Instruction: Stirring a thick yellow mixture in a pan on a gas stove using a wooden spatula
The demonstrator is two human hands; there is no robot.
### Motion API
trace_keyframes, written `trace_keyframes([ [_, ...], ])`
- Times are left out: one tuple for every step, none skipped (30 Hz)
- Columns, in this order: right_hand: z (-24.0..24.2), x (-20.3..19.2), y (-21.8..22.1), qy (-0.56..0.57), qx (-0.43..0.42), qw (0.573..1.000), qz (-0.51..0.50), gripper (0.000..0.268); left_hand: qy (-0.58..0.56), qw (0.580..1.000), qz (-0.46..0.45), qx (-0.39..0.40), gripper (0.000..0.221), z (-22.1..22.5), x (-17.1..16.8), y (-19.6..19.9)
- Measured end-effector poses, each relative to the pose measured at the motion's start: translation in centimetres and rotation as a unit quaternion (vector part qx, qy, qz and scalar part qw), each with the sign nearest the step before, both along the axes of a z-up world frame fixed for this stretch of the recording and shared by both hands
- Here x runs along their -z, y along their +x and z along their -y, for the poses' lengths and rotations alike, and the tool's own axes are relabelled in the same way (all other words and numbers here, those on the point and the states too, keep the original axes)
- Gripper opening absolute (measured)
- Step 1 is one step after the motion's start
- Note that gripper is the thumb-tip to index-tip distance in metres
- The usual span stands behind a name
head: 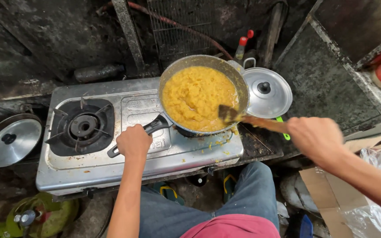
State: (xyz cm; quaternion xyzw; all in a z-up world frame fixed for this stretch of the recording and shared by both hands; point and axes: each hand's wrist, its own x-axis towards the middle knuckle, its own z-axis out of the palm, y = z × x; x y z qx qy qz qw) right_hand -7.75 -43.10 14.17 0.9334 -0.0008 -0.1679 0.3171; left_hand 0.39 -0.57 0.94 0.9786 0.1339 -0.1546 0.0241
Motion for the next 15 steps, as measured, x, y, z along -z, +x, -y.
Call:
trace_keyframes([
  [0.4,2.2,0.3,-0.001,0.0,1.0,0.0,0.024,-0.001,1.0,0.0,0.0,0.024,-0.2,0.5,-0.2],
  [0.8,4.3,0.8,0.028,-0.07,0.996,0.044,0.018,-0.018,0.999,0.046,0.008,0.025,-0.4,0.9,-0.2],
  [1.1,6.4,1.3,0.057,-0.138,0.985,0.089,0.012,-0.036,0.995,0.091,0.017,0.026,-0.6,1.3,-0.3],
  [0.0,6.8,1.8,0.057,-0.14,0.984,0.091,0.012,-0.035,0.995,0.093,0.015,0.026,-0.6,1.4,-0.1],
  [-1.1,7.2,2.3,0.079,-0.134,0.985,0.078,0.013,-0.031,0.995,0.094,0.018,0.025,-0.6,1.6,0.0],
  [-2.2,7.6,2.7,0.101,-0.127,0.985,0.064,0.015,-0.026,0.995,0.093,0.02,0.025,-0.7,1.8,0.1],
  [-2.5,9.2,3.2,0.101,-0.128,0.985,0.064,0.015,-0.026,0.995,0.093,0.019,0.025,-0.8,1.7,0.1],
  [-2.6,10.7,3.5,0.136,-0.109,0.983,0.057,0.015,-0.026,0.995,0.091,0.018,0.025,-0.7,1.7,0.1],
  [-2.7,12.2,3.9,0.17,-0.089,0.98,0.05,0.016,-0.026,0.996,0.089,0.017,0.025,-0.5,1.7,0.2],
  [-3.4,12.4,4.0,0.17,-0.09,0.98,0.051,0.016,-0.026,0.995,0.09,0.016,0.025,-0.5,1.5,0.2],
  [-4.1,12.5,4.1,0.193,-0.073,0.977,0.057,0.017,-0.026,0.995,0.091,0.017,0.024,-0.4,1.4,0.3],
  [-4.8,12.8,3.9,0.217,-0.054,0.973,0.062,0.018,-0.025,0.995,0.09,0.02,0.024,-0.4,1.2,0.2],
  [-5.7,12.6,3.9,0.218,-0.053,0.973,0.061,0.018,-0.024,0.996,0.089,0.021,0.024,-0.5,1.4,0.0],
  [-6.5,12.4,3.9,0.261,-0.008,0.964,0.042,0.017,-0.028,0.996,0.088,0.019,0.026,-0.6,1.6,0.0],
  [-7.3,12.1,4.0,0.303,0.038,0.952,0.023,0.017,-0.033,0.996,0.087,0.017,0.029,-0.6,1.7,-0.1],
])
